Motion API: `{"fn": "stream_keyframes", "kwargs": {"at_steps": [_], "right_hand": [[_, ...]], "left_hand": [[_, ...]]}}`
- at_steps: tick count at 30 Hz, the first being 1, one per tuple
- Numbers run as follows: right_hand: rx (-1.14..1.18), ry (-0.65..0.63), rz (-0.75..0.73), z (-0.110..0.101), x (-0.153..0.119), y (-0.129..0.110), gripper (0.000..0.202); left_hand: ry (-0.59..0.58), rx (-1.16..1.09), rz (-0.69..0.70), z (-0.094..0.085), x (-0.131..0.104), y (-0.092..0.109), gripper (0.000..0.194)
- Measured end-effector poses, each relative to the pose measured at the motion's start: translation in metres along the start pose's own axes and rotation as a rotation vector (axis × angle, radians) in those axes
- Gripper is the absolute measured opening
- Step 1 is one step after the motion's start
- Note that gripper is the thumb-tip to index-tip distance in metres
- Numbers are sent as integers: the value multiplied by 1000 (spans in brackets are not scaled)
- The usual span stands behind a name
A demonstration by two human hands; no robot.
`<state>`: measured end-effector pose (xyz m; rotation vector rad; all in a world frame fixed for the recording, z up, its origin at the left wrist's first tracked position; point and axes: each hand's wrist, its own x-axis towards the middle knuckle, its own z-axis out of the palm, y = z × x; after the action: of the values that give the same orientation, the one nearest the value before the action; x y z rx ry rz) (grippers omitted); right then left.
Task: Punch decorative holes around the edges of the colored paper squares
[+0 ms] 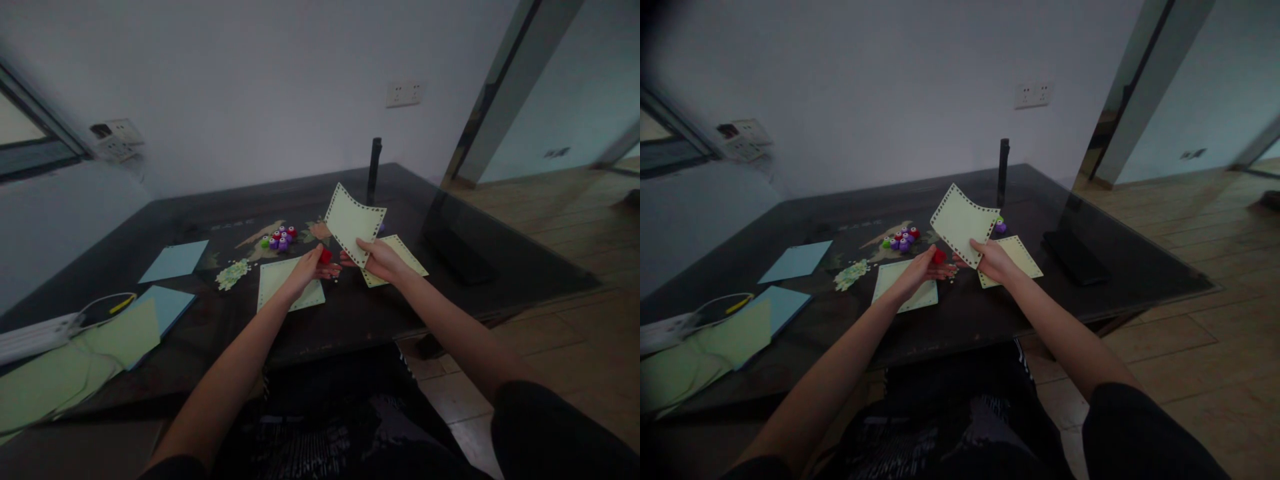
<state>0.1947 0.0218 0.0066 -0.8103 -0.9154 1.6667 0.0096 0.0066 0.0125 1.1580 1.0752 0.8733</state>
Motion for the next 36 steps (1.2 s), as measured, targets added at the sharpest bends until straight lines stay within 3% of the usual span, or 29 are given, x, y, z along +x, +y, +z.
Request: {"fn": "stream_keyframes", "kwargs": {"at_steps": [4,17,21,25,31,36], "right_hand": [[47,-103,61,6,-2,6,18],[-9,-39,-5,5,1,9,18],[-11,47,-62,1,3,6,18],[-76,156,-215,-6,2,-3,20],[-200,286,-414,-24,-6,-28,33],[-204,421,-546,-55,-16,-48,32]], "left_hand": [[-1,49,4,0,-2,1,53],[-3,100,30,-2,-1,0,50],[100,159,118,-6,3,-2,44],[205,183,216,-12,10,-5,42],[103,-109,146,-10,6,-2,34],[9,-325,49,-4,3,3,25]]}}
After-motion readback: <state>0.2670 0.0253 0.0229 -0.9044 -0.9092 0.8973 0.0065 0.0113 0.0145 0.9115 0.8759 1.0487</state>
